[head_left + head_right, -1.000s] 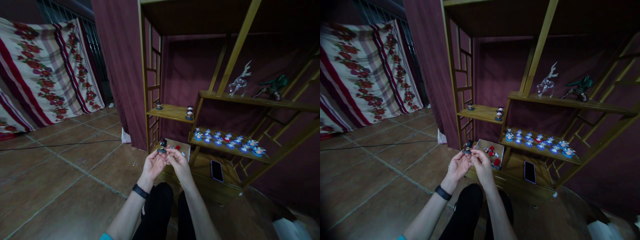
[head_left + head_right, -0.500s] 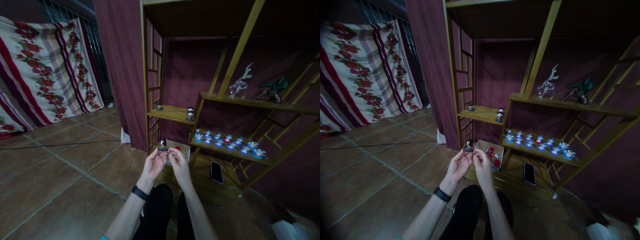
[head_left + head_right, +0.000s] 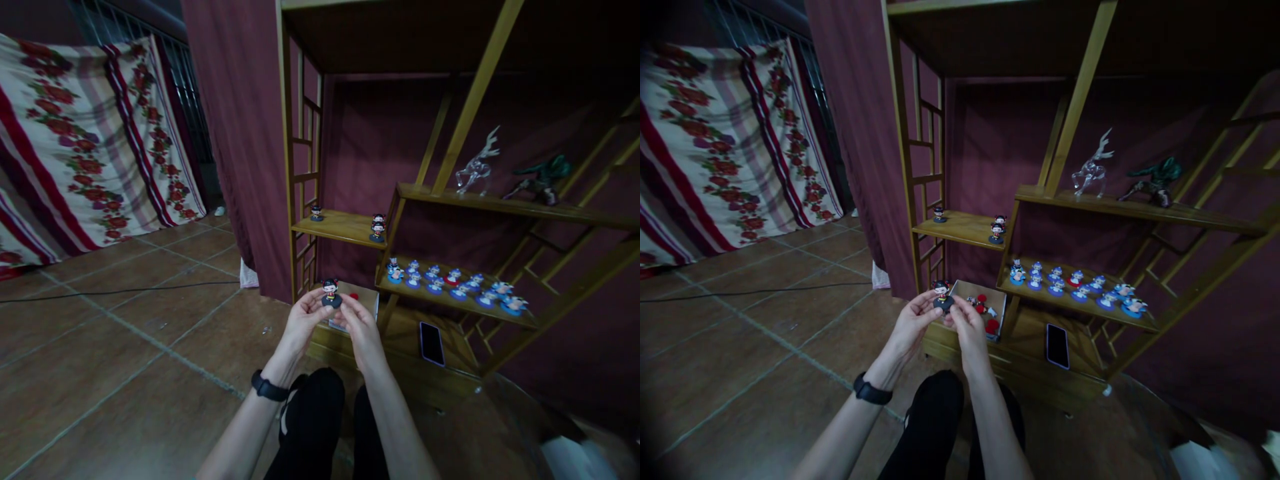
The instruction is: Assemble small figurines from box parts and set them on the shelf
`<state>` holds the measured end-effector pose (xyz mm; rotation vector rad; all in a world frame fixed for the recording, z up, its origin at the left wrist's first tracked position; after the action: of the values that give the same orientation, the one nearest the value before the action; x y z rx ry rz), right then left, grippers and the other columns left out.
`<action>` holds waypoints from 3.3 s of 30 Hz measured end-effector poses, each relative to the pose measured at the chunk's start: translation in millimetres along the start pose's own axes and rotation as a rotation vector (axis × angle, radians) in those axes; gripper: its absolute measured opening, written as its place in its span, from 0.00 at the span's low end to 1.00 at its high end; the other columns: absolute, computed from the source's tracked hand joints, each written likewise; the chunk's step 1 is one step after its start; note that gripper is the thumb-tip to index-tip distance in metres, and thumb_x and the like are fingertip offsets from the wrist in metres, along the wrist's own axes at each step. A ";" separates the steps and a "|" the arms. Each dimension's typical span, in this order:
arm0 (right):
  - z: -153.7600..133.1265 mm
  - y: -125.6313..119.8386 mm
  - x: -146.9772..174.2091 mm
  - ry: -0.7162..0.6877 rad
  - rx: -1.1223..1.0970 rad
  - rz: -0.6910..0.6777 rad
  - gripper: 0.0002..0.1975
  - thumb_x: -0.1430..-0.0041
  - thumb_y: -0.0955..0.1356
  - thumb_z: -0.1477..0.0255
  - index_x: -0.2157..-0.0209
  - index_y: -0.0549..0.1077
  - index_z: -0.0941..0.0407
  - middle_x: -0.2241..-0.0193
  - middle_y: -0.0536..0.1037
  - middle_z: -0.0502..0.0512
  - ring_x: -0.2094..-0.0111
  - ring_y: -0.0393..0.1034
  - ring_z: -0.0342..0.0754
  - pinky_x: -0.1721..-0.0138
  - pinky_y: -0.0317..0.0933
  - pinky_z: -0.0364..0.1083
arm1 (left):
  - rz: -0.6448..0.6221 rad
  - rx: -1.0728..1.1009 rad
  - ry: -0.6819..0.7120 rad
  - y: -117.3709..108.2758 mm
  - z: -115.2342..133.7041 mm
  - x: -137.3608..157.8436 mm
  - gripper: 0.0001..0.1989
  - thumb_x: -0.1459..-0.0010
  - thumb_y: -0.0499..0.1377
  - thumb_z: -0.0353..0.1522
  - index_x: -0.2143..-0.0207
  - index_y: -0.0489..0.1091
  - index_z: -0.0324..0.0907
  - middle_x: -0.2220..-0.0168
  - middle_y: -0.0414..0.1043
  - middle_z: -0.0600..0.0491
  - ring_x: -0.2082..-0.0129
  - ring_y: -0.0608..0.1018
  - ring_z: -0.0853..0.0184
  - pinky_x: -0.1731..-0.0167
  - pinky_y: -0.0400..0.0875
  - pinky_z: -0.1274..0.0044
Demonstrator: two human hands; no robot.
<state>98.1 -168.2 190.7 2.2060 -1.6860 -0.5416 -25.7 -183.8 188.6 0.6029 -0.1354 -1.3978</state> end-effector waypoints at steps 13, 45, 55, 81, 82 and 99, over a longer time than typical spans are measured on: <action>1.3 6.3 -30.7 0.046 -0.265 -0.013 0.17 0.57 0.72 0.71 0.62 0.73 0.55 0.66 0.78 0.53 0.69 0.70 0.42 0.65 0.65 0.43 | 0.075 -0.188 0.002 7.4 9.0 -28.0 0.25 0.65 0.68 0.29 0.60 0.71 0.36 0.65 0.76 0.48 0.66 0.76 0.65 0.61 0.69 0.73; 3.2 12.7 -54.8 0.076 -0.274 -0.035 0.17 0.59 0.73 0.69 0.63 0.70 0.54 0.67 0.76 0.50 0.69 0.71 0.41 0.65 0.65 0.42 | -0.040 -0.125 -0.047 -0.3 23.0 -52.8 0.25 0.63 0.68 0.26 0.59 0.69 0.36 0.61 0.74 0.46 0.62 0.75 0.66 0.55 0.65 0.71; -4.0 15.5 -49.3 0.021 -0.220 -0.031 0.18 0.60 0.73 0.69 0.64 0.69 0.54 0.67 0.76 0.51 0.68 0.71 0.43 0.63 0.66 0.45 | -0.066 -0.070 -0.038 4.8 25.1 -48.3 0.23 0.63 0.67 0.24 0.61 0.68 0.37 0.62 0.74 0.48 0.63 0.75 0.68 0.58 0.65 0.74; -11.3 25.8 -43.5 0.026 -0.236 -0.086 0.17 0.60 0.73 0.69 0.65 0.69 0.54 0.68 0.76 0.52 0.68 0.72 0.45 0.64 0.66 0.46 | -0.057 -0.244 0.078 7.1 41.5 -47.2 0.23 0.65 0.68 0.26 0.63 0.66 0.38 0.64 0.73 0.49 0.67 0.75 0.68 0.62 0.67 0.75; -12.3 26.2 -42.7 0.014 -0.226 -0.082 0.17 0.60 0.73 0.69 0.65 0.69 0.54 0.68 0.76 0.52 0.67 0.72 0.45 0.64 0.66 0.46 | -0.057 -0.240 0.084 7.0 40.5 -47.0 0.23 0.65 0.67 0.26 0.63 0.66 0.38 0.64 0.73 0.49 0.66 0.75 0.68 0.62 0.67 0.75; -12.7 28.0 -35.6 -0.042 -0.111 -0.047 0.16 0.56 0.71 0.67 0.63 0.69 0.54 0.69 0.75 0.51 0.68 0.71 0.44 0.65 0.65 0.45 | -0.030 -0.223 -0.002 1.3 43.0 -42.8 0.23 0.67 0.69 0.26 0.64 0.68 0.37 0.68 0.74 0.52 0.69 0.75 0.69 0.64 0.67 0.76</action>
<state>72.1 -140.8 218.6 2.1736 -1.5871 -0.6809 -51.4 -156.9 236.5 0.4202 0.0283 -1.4194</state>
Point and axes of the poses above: each hand's wrist, its own x-axis away from the middle knuckle, its own y-axis out of the palm, z = x × y, the point moved 1 cm from there along -x, towards the middle knuckle
